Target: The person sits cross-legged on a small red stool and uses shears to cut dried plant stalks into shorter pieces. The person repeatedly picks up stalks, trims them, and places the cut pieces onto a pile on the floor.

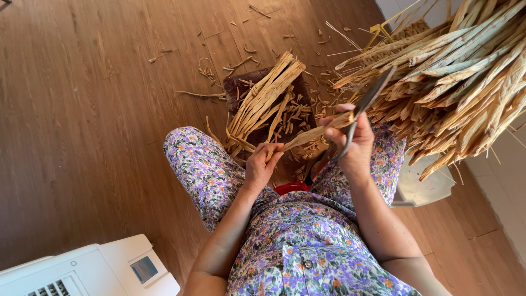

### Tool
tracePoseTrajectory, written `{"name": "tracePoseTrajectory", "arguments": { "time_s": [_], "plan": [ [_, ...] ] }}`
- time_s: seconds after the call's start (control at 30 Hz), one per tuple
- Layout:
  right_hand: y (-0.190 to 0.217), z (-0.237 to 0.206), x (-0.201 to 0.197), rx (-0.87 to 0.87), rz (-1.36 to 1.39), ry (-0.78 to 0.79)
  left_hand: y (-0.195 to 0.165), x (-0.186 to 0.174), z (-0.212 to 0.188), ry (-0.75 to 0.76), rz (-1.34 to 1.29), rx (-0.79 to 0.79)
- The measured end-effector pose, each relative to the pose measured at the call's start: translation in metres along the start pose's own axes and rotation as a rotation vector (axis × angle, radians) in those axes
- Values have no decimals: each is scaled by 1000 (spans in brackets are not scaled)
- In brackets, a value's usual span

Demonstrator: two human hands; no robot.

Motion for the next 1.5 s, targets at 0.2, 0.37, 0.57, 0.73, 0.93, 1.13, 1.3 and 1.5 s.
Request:
{"name": "tracePoseTrajectory", "arguments": {
  "time_s": [0.2,0.37,0.57,0.73,0.93,1.13,1.3,1.5],
  "plan": [
    [30,-9,-8,-116,-8,-36,1,-2,4,-11,33,-15],
    [44,-14,-8,-126,22,-56,-2,-2,0,14,62,32],
    [54,-17,-11,-171,74,-52,4,-3,-5,44,179,48],
    [60,-20,-21,-222,98,-120,11,-1,-9,54,186,9],
    [58,-23,-25,-214,110,-155,14,-1,-10,39,159,-9],
    [57,-21,-25,-224,121,-146,13,-2,-9,36,155,-12],
    [59,-23,-24,-235,84,-150,11,-4,-12,22,156,33],
    [67,-17,-17,-111,-113,-134,19,-9,-7,0,161,-327]
  ]
}}
Point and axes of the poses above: each hand's wrist, its own z-axis towards the middle knuckle, its own x-axis out of the palm, y = z × x, the point moved 5 cm from there along z, towards the middle knuckle, and after that the axes turned 15 degrees about x, right-handed, at the moved point
